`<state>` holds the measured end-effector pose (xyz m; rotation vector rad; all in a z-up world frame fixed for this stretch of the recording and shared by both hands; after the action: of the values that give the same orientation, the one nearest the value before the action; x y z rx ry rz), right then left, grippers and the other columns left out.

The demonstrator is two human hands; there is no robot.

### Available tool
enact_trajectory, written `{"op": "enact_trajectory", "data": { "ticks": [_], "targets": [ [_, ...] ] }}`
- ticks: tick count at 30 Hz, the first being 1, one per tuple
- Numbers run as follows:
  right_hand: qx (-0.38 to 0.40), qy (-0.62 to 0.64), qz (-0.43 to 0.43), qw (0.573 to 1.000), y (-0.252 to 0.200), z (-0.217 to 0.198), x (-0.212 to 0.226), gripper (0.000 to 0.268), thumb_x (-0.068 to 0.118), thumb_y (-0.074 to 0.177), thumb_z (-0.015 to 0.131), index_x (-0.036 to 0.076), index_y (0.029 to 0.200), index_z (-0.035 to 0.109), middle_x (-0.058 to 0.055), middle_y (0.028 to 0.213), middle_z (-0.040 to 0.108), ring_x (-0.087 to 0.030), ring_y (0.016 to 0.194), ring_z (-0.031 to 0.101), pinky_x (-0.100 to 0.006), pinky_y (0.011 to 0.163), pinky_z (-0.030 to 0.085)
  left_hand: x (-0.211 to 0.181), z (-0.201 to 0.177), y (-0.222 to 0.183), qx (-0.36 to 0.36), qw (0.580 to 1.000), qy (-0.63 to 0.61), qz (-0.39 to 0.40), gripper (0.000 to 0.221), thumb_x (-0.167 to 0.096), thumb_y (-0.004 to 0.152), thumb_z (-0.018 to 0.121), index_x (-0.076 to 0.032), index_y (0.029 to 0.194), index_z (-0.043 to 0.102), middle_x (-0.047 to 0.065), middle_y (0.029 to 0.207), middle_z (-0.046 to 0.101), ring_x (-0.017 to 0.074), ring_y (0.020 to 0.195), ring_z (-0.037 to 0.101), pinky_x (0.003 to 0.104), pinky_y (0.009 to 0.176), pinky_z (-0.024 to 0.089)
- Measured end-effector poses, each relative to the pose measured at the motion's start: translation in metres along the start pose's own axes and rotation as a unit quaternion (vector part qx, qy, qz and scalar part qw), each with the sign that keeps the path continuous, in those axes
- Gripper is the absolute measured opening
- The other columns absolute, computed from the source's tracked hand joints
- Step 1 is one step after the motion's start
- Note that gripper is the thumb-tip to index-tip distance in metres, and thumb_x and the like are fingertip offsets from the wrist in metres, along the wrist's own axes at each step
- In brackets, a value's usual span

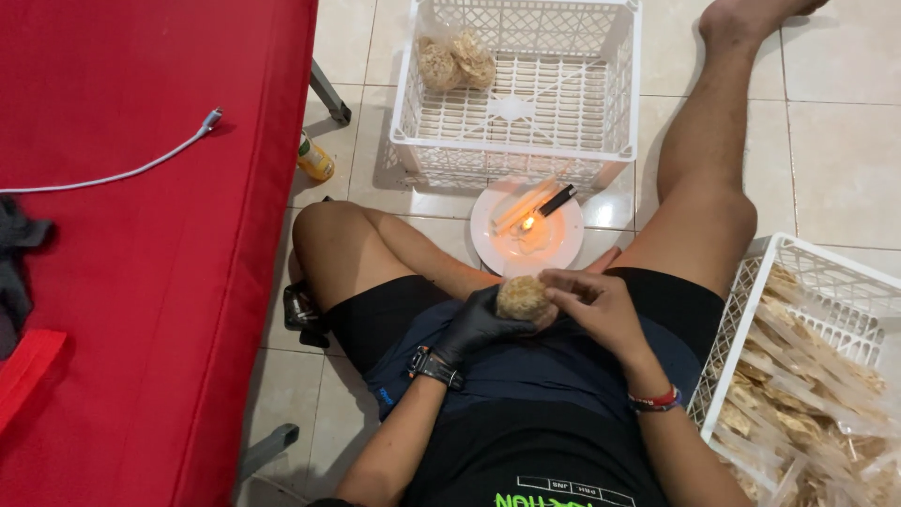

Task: Sealing plastic bags of food items using a candle flame as a heat source

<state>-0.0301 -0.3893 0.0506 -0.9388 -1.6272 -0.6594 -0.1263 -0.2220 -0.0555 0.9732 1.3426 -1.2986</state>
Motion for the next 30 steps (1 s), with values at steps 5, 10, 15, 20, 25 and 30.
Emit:
{"op": "enact_trajectory", "data": {
  "ticks": [5, 10, 15, 20, 25, 30],
  "targets": [
    [-0.078, 0.014, 0.010, 0.997, -0.003, 0.002, -0.018, 0.013, 0.018, 0.086, 0.085, 0.011, 0.097, 0.084, -0.009, 0.078, 0.079, -0.012, 0.071, 0.072, -0.026, 0.064, 0.057, -0.008, 0.002, 0.006, 0.020, 1.000, 0.020, 0.005, 0.082, -0.024, 0.069, 0.097, 0.001, 0.138, 0.059, 0.024, 0.130, 0.068, 0.0340, 0.127, 0.060, 0.048, 0.108, 0.049],
    [-0.144, 0.049, 0.036, 0.988, 0.004, 0.002, -0.053, 0.014, 0.015, 0.082, 0.089, 0.008, 0.091, 0.082, -0.010, 0.075, 0.077, -0.016, 0.066, 0.072, -0.026, 0.060, 0.058, 0.008, -0.004, 0.019, 0.002, 1.000, 0.003, 0.027, 0.053, -0.021, 0.083, 0.090, -0.002, 0.128, 0.069, 0.015, 0.115, 0.074, 0.0210, 0.111, 0.067, 0.042, 0.099, 0.056],
    [-0.049, 0.119, -0.040, 0.991, 0.010, 0.011, -0.048, 0.081, 0.014, 0.061, 0.096, 0.008, 0.135, 0.066, -0.016, 0.116, 0.076, -0.018, 0.100, 0.072, -0.027, 0.082, 0.058, 0.011, -0.006, 0.027, 0.028, 0.998, 0.015, 0.055, 0.046, -0.026, 0.094, 0.080, -0.001, 0.130, 0.066, 0.018, 0.114, 0.073, 0.0259, 0.110, 0.069, 0.045, 0.097, 0.056],
    [-0.057, 0.048, -0.025, 0.997, 0.008, 0.014, -0.041, 0.023, 0.011, 0.081, 0.087, 0.006, 0.103, 0.082, -0.012, 0.078, 0.077, -0.012, 0.081, 0.065, -0.030, 0.064, 0.055, 0.011, -0.006, 0.028, -0.013, 0.997, -0.015, 0.071, 0.043, -0.020, 0.092, 0.083, -0.006, 0.129, 0.069, 0.014, 0.116, 0.074, 0.0213, 0.113, 0.068, 0.042, 0.100, 0.055],
    [-0.073, 0.072, -0.025, 0.994, 0.010, 0.013, -0.025, 0.007, 0.010, 0.087, 0.082, 0.008, 0.094, 0.083, -0.007, 0.066, 0.073, -0.008, 0.073, 0.056, -0.027, 0.061, 0.050, 0.019, -0.011, 0.036, -0.074, 0.992, -0.085, 0.059, 0.036, -0.014, 0.092, 0.082, -0.003, 0.124, 0.071, 0.012, 0.111, 0.075, 0.0172, 0.108, 0.067, 0.040, 0.103, 0.053],
    [-0.075, 0.064, -0.014, 0.995, 0.012, 0.015, -0.024, 0.009, 0.013, 0.085, 0.085, 0.009, 0.093, 0.084, -0.008, 0.073, 0.078, -0.007, 0.075, 0.062, -0.027, 0.064, 0.053, 0.036, -0.016, 0.045, -0.106, 0.989, -0.067, 0.081, 0.026, -0.019, 0.094, 0.082, -0.011, 0.118, 0.076, 0.007, 0.106, 0.078, 0.0174, 0.106, 0.071, 0.039, 0.099, 0.055]
  ]
}}
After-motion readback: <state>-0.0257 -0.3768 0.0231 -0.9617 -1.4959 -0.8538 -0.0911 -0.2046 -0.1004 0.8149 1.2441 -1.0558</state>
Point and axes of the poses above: each hand's wrist, its own y-axis towards the middle knuckle, its own z-axis out of the palm, x = y × z, the point moved 2 cm from there along y, towards the middle knuckle
